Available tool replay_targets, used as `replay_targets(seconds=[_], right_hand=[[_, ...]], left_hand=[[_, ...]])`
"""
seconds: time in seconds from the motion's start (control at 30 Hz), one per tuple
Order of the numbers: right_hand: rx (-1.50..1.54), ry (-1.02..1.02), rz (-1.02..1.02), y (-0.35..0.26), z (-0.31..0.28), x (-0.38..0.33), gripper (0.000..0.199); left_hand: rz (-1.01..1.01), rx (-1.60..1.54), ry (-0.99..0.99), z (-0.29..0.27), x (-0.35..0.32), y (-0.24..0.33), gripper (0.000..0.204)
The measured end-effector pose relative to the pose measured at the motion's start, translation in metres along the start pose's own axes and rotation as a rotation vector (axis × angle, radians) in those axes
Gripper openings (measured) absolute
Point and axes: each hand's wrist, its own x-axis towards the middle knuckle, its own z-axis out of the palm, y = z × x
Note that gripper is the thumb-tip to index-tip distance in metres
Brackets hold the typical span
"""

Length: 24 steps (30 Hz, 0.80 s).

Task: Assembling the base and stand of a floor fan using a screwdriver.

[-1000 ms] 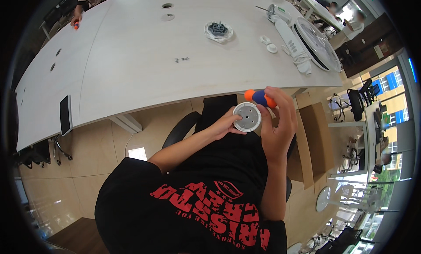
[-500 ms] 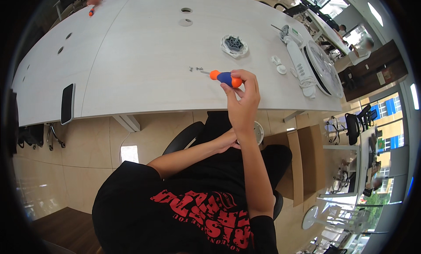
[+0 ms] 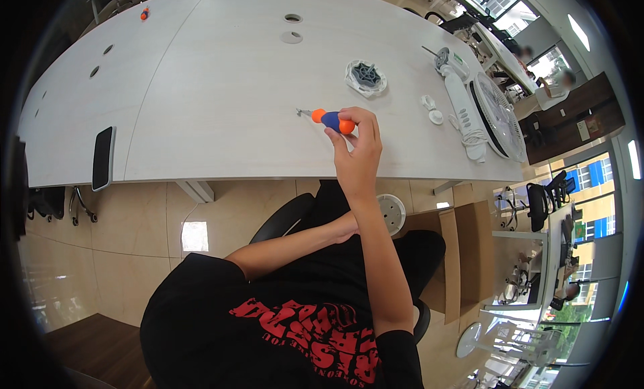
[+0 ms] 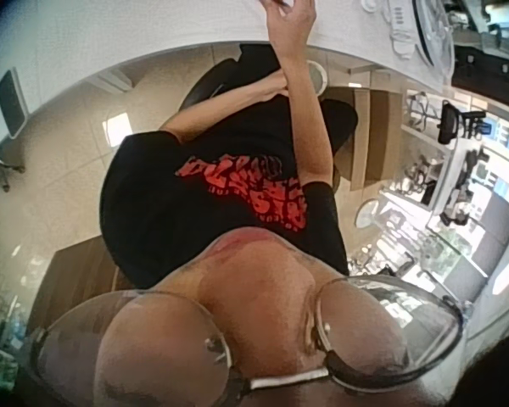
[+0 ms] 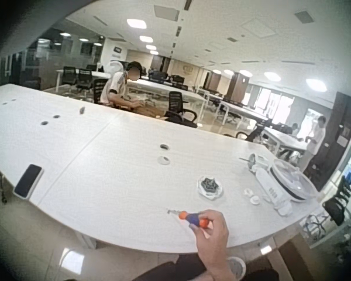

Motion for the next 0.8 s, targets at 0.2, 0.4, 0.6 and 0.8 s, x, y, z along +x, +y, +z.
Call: replay_targets(seconds=[0.2,0.4,0.6,0.8], right_hand=[[-0.011,0.014,-0.022,-0.002,-0.001,0.009,0.032],[-0.030,0.083,-0.085,-0.002,-0.017,0.013,0.037],[-0.008,0.060,-0.041,-0.032,-0.043,0.002,0.033],[-0.089,0.110,-0.088,-0.065,-0.109,-0.014,0.032]], left_hand=[[-0.019,0.130,-0.143,-0.008,0.012,0.001,0.082],[0.062,0.053,-0.116,-0.014,0.027,-0.023,0.056],[0.035,0.092,-0.104,-0.024,0.020,-0.024,0.046],[0.031,0.097,-0.081,0.003,0.014,-0.004,0.053]])
